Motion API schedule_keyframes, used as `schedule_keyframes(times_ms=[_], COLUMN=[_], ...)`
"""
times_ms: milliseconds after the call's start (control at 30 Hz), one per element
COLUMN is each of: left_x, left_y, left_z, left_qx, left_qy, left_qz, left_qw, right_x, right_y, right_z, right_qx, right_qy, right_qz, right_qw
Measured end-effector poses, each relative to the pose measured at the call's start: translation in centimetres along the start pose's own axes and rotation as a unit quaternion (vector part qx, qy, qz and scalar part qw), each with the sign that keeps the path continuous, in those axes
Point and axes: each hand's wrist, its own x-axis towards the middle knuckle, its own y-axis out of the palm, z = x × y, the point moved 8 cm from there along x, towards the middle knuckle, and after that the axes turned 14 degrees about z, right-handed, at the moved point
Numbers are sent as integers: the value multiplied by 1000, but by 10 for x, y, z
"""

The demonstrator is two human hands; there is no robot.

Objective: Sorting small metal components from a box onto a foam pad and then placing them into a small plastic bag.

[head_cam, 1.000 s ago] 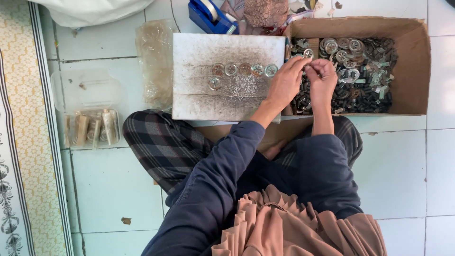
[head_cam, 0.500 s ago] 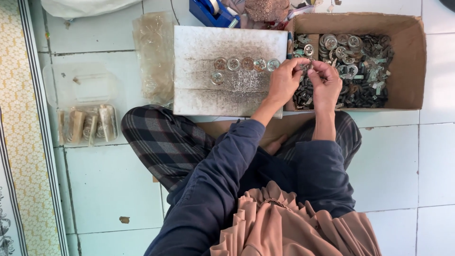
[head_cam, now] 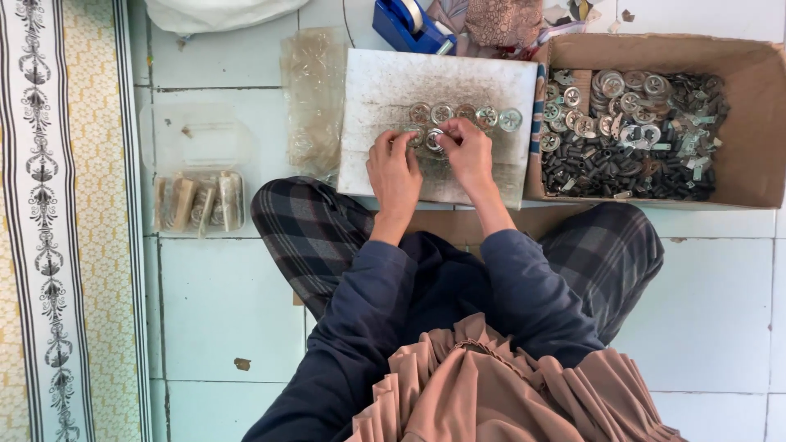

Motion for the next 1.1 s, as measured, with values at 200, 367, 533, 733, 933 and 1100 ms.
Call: schedule_keyframes(times_ms=[200,367,533,733,933,1100], left_x=[-4,-4,0,29,42,48], left_y=[34,47,43,87,226,366], left_z=[4,1,-12,-77,-170,-152], left_qx=[160,184,184,99,-97,126], left_qy=[52,56,59,146,305,122], left_qz=[1,11,30,50,144,367], left_qw=[986,981,981,983,936,914], right_x=[3,-2,-3,-6,-17,-12], right_y=[8,3,-18,-147,-226,-192], right_z=[6,20,16,-52,-168,-185], right_qx=[-107,-170,-104,-74,-91,-215], right_qy=[-43,-62,-47,12,73,128], right_qz=[-63,-87,-78,-175,-222,-22], right_qw=[991,980,990,982,968,968])
